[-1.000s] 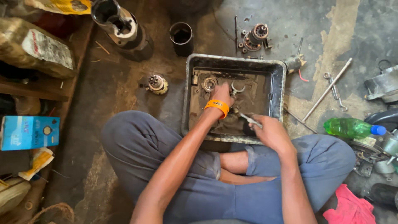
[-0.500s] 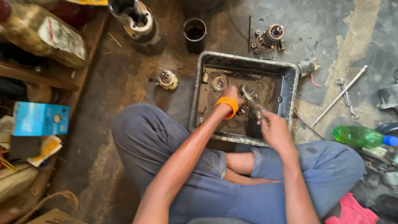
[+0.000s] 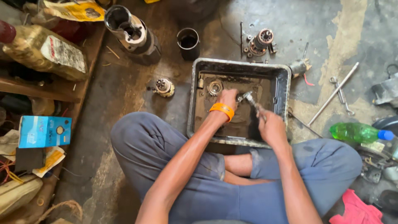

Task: The person scrubs a small mechanical part with a brush while holding it in a tray of dark liquid. The person repeatedly dips the part and brush into the liquid and scrubs the surface.

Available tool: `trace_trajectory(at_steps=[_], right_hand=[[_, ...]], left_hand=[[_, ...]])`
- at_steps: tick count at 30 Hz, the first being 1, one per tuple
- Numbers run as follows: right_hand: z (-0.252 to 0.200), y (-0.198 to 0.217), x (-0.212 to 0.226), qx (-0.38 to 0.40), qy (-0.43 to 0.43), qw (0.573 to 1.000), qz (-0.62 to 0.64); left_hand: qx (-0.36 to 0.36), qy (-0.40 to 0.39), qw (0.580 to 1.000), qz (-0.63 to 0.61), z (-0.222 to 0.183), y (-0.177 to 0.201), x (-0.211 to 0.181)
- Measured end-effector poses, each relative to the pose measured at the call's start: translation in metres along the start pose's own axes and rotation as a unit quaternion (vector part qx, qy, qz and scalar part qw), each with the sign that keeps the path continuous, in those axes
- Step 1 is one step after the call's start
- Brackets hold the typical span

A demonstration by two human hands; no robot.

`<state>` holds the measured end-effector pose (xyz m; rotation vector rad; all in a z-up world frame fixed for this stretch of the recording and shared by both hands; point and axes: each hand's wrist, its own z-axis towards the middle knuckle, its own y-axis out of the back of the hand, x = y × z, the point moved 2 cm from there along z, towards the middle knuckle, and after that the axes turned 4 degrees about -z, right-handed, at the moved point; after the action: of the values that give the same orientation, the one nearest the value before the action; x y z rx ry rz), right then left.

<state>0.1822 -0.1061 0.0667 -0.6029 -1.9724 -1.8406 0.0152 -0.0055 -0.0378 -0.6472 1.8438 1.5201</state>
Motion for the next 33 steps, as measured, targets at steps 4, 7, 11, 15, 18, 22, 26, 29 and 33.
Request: trace_trajectory(at_steps=[4,7,11,15,18,22,26,29,33], right_hand=[[0.006,-0.006,-0.007,-0.032,0.034,0.999,-0.025],[0.002,-0.014,-0.012,-0.009,-0.002,1.0,-0.019],[0.009,-0.011,-0.01,-0.048,0.042,0.998,-0.004],[0.008,-0.013,-0.008,-0.007,0.011,1.0,-0.009],[0.005,-0.011,-0.004,-0.028,0.022,0.999,-0.018],[0.005,-0.009,-0.001,-0.034,0.022,0.999,-0.007],[0.007,-0.011,-0.003,-0.017,0.004,1.0,-0.016],[0.006,-0.012,0.002,-0.04,0.071,0.996,-0.028],[0.002,-0.009,0.004,-0.022,0.024,0.999,-0.029]], left_hand=[[0.024,0.008,1.0,0.008,0.004,0.007,-0.01],[0.037,0.006,0.999,0.027,-0.002,0.01,-0.012],[0.047,0.017,0.998,0.025,0.001,0.014,-0.018],[0.041,-0.012,0.998,0.039,-0.002,0.017,-0.02],[0.052,-0.002,0.998,0.03,-0.006,0.016,-0.019],[0.053,-0.002,0.998,0.046,-0.003,0.015,-0.019],[0.056,0.009,0.997,0.045,-0.003,0.01,-0.017],[0.06,-0.001,0.996,0.063,-0.004,0.01,-0.015],[0.047,0.0,0.997,0.054,-0.007,0.013,-0.016]])
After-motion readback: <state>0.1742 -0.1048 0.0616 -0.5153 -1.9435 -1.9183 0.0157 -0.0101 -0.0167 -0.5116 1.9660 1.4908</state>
